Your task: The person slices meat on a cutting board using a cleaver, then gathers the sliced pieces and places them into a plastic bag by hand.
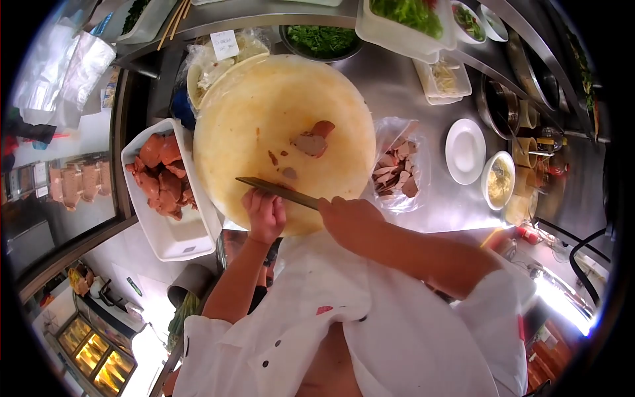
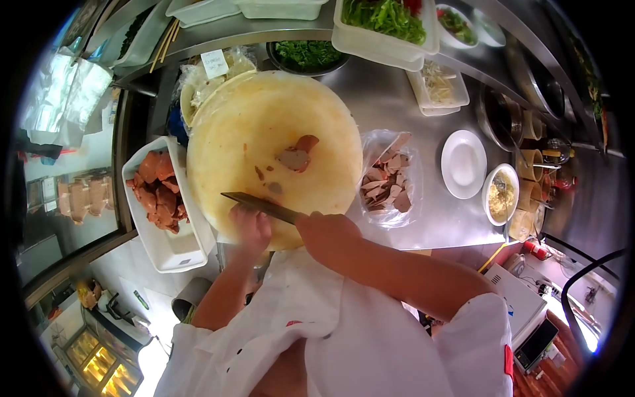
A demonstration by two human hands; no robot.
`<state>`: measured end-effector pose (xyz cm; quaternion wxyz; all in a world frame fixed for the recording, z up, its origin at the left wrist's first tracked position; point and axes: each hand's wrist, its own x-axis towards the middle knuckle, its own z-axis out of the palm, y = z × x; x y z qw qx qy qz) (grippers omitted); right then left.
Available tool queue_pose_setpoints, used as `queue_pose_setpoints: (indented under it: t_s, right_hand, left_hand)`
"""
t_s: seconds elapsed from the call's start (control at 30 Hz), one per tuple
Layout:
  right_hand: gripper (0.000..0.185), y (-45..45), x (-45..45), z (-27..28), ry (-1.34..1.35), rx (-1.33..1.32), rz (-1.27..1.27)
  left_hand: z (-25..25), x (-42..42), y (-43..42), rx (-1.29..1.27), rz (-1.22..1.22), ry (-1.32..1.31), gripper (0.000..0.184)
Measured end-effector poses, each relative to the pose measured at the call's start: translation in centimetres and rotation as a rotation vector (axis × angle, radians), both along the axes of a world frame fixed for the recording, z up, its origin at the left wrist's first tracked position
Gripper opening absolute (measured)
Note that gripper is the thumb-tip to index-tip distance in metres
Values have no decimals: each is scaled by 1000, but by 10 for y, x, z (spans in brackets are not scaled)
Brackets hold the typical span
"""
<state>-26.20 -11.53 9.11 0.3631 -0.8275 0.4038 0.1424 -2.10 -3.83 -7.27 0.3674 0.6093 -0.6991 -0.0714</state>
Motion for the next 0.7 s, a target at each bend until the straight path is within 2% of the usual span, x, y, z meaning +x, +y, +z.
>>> queue_pose_setpoints:
  t_s: [0.17,0.27,0.53,0.7]
  right_hand:
    - [20,-6,22,-45,-67,-57,43]
    - [21,-9,23,-50,-48,-67,65]
    - [19,1,-13,33,71,64,20]
    - [19,-1,-7,26,79,58,18]
  left_hand:
    - [3,-4,1,3,23,-12,18]
    - [8,-4,-1,2,23,-8,17]
    - [-6,-1,7,21,14,-24,22]
    - [-7,2,5,27,-8,-3,21]
